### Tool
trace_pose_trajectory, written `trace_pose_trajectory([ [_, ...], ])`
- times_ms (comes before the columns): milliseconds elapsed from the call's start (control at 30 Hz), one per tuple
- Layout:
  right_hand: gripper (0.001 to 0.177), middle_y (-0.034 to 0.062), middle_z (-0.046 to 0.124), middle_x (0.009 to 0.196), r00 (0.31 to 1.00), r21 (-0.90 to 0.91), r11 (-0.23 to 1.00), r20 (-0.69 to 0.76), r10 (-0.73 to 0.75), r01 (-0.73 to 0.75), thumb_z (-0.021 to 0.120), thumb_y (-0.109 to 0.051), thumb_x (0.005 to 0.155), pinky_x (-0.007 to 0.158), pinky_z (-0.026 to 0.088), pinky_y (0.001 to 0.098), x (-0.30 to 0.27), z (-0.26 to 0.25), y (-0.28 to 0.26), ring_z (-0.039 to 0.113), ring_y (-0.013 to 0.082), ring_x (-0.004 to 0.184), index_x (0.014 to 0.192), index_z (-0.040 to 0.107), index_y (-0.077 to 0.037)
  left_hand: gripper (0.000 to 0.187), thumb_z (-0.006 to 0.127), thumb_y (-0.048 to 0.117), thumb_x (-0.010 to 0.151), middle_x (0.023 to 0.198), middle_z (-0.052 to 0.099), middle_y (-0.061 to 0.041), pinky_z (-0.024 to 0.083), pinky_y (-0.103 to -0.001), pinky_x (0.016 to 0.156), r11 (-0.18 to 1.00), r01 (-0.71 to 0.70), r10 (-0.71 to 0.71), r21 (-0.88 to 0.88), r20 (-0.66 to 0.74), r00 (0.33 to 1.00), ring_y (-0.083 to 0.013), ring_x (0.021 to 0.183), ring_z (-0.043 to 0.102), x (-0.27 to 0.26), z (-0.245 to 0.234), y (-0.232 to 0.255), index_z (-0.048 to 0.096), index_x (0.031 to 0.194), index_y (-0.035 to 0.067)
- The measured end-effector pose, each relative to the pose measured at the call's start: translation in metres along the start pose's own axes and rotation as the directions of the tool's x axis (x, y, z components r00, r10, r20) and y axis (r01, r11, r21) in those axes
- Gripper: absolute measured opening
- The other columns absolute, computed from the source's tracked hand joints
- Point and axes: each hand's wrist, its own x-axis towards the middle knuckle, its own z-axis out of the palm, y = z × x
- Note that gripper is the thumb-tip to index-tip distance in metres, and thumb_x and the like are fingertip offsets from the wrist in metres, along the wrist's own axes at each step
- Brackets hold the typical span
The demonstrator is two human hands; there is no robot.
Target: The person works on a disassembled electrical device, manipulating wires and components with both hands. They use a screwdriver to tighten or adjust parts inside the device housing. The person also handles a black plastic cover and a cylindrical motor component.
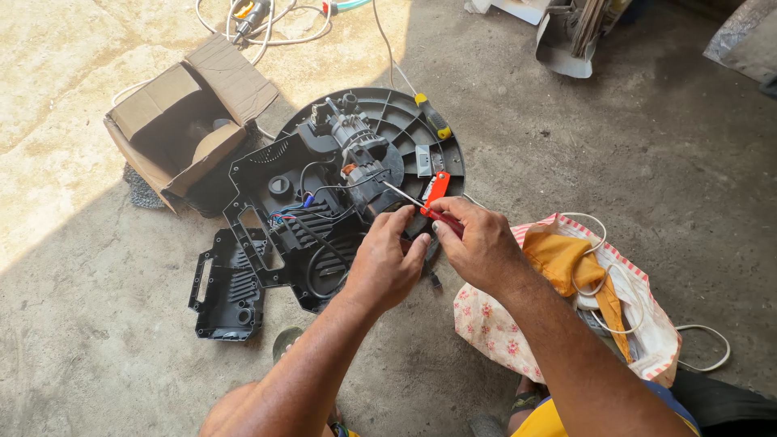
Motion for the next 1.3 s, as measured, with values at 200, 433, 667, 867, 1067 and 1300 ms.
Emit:
trace_pose_trajectory([
  [200, 0.029, 0.0166, 0.075, 0.101, 0.996, -0.060, 0.994, -0.006, -0.091, 0.090, 0.071, -0.008, 0.088, 0.077, 0.061, 0.0402, 0.016, 0.012, -0.009, 0.076, 0.0302, 0.091, 0.117, 0.071, -0.004, 0.074, 0.071, 0.029, 0.088, 0.156, 0.029, -0.016, 0.053, -0.048, 0.097, 0.970, -0.052, 0.053, 0.238, 0.002, 0.999, -0.0383, 0.123, 0.058, 0.005, -0.008, 0.000, 0.039, 0.150, 0.006],
  [433, 0.024, 0.0139, 0.076, 0.097, 0.995, -0.135, 0.986, 0.031, -0.093, 0.097, 0.073, -0.009, 0.086, 0.073, 0.061, 0.0391, 0.022, 0.006, -0.019, 0.076, 0.0286, 0.084, 0.110, 0.076, -0.006, 0.078, 0.069, 0.030, 0.088, 0.155, 0.032, -0.012, 0.052, -0.046, 0.100, 0.981, -0.022, 0.017, 0.193, 0.028, 0.999, -0.0337, 0.133, 0.049, 0.010, -0.003, -0.009, 0.034, 0.154, 0.008],
  [667, 0.021, 0.0162, 0.077, 0.096, 0.974, -0.224, 0.957, 0.173, -0.144, 0.181, 0.071, -0.012, 0.087, 0.075, 0.061, 0.0403, 0.042, -0.004, -0.031, 0.076, 0.0314, 0.084, 0.106, 0.078, -0.006, 0.081, 0.068, 0.032, 0.091, 0.157, 0.028, -0.012, 0.051, -0.046, 0.101, 0.978, 0.056, -0.074, 0.203, 0.083, 0.994, -0.0322, 0.130, 0.052, 0.014, -0.004, -0.010, 0.029, 0.158, 0.009],
  [867, 0.023, 0.0151, 0.078, 0.101, 0.964, -0.369, 0.922, 0.264, -0.019, 0.119, 0.070, -0.016, 0.087, 0.083, 0.060, 0.0438, 0.063, -0.006, -0.042, 0.076, 0.0326, 0.092, 0.108, 0.079, -0.009, 0.067, 0.069, 0.030, 0.092, 0.153, 0.042, -0.016, 0.053, -0.044, 0.098, 0.980, -0.055, 0.064, 0.191, -0.038, 0.997, -0.0325, 0.126, 0.060, 0.009, 0.000, -0.017, 0.041, 0.147, 0.005],
  [1067, 0.028, 0.0128, 0.078, 0.101, 0.935, -0.417, 0.908, 0.335, 0.115, 0.038, 0.071, -0.017, 0.084, 0.086, 0.060, 0.0392, 0.079, -0.012, -0.053, 0.078, 0.0269, 0.090, 0.111, 0.079, -0.014, 0.069, 0.058, 0.034, 0.096, 0.123, 0.068, -0.017, 0.063, -0.039, 0.088, 0.562, 0.474, -0.391, -0.678, 0.288, 0.874, -0.0219, 0.106, 0.073, 0.016, 0.031, -0.019, 0.028, 0.152, 0.006],
  [1300, 0.024, 0.0124, 0.079, 0.099, 0.928, -0.426, 0.901, 0.361, 0.088, 0.080, 0.072, -0.021, 0.087, 0.085, 0.061, 0.0381, 0.099, -0.017, -0.055, 0.078, 0.0246, 0.090, 0.107, 0.080, -0.012, 0.051, 0.041, 0.037, 0.107, 0.129, 0.069, -0.024, 0.062, -0.037, 0.087, -0.111, 0.251, -0.462, -0.961, 0.274, 0.844, -0.0303, 0.112, 0.073, 0.050, 0.054, -0.038, 0.036, 0.135, -0.005],
])
